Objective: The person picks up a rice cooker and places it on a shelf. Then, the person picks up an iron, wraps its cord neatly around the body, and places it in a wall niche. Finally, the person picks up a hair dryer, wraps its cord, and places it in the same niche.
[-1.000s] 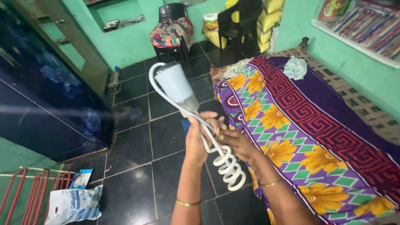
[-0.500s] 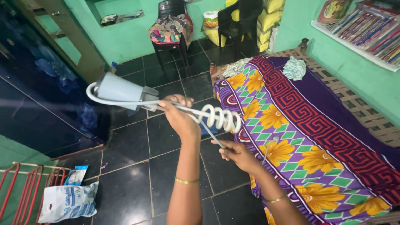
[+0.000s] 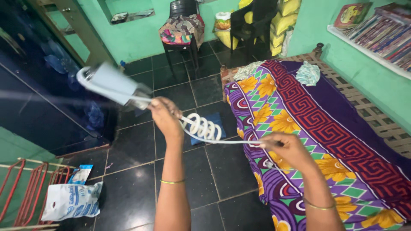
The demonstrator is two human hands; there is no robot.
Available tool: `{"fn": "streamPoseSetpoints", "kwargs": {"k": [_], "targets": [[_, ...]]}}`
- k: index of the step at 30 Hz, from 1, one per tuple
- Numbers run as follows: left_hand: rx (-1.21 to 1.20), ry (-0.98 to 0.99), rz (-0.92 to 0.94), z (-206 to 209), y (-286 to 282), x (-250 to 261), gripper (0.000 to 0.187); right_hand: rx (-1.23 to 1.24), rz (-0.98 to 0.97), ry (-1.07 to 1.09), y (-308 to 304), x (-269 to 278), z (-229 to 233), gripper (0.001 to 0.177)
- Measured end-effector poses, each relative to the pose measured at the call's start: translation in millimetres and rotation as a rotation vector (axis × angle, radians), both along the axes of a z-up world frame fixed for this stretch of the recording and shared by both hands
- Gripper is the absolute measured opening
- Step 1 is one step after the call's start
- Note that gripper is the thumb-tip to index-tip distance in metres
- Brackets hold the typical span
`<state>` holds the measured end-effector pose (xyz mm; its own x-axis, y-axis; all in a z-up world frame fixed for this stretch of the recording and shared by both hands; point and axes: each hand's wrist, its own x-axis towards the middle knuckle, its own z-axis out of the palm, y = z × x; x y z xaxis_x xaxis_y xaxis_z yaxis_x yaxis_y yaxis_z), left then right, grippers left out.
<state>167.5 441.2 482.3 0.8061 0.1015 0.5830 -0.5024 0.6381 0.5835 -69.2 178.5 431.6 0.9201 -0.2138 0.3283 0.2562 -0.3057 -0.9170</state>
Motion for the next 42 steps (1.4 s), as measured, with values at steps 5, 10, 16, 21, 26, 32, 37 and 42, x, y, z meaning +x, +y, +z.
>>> {"fn": "streamPoseSetpoints", "kwargs": {"k": [5, 10, 16, 21, 26, 32, 37, 42], "targets": [[0.219, 0.073, -0.128, -9.4, -9.1, -18.1, 0.046, -0.171, -0.098, -0.188, 7.5, 0.1, 43.0, 0.017], [0.337, 0.034, -0.336, -16.7, -17.5, -38.8, 0.049, -0.182, -0.049, -0.342, 16.4, 20.8, 79.9, 0.012], [0.551, 0.124, -0.636, -23.8, -28.2, -72.2, 0.051, -0.156, 0.034, -0.257, 31.7, 25.1, 104.6, 0.012], [0.460, 0.197, -0.723, -16.0, -32.7, -98.2, 0.054, -0.108, 0.087, -0.201, 36.4, 32.4, 91.9, 0.012], [-0.114, 0.237, -1.041, -0.5, -30.4, -105.8, 0.053, 0.114, 0.030, -0.169, 31.4, 46.0, 54.3, 0.011], [-0.595, 0.241, -1.030, 19.9, -24.6, -101.2, 0.048, 0.239, 0.034, -0.069, 43.1, 47.0, 4.7, 0.020], [-0.820, 0.222, -0.926, 28.1, -24.7, -94.7, 0.050, 0.267, 0.150, -0.077, 60.7, 57.6, -30.2, 0.021], [-0.806, 0.015, -0.513, 46.9, -9.8, -78.2, 0.053, 0.048, 0.125, 0.052, 71.2, 41.6, -39.7, 0.025]]}}
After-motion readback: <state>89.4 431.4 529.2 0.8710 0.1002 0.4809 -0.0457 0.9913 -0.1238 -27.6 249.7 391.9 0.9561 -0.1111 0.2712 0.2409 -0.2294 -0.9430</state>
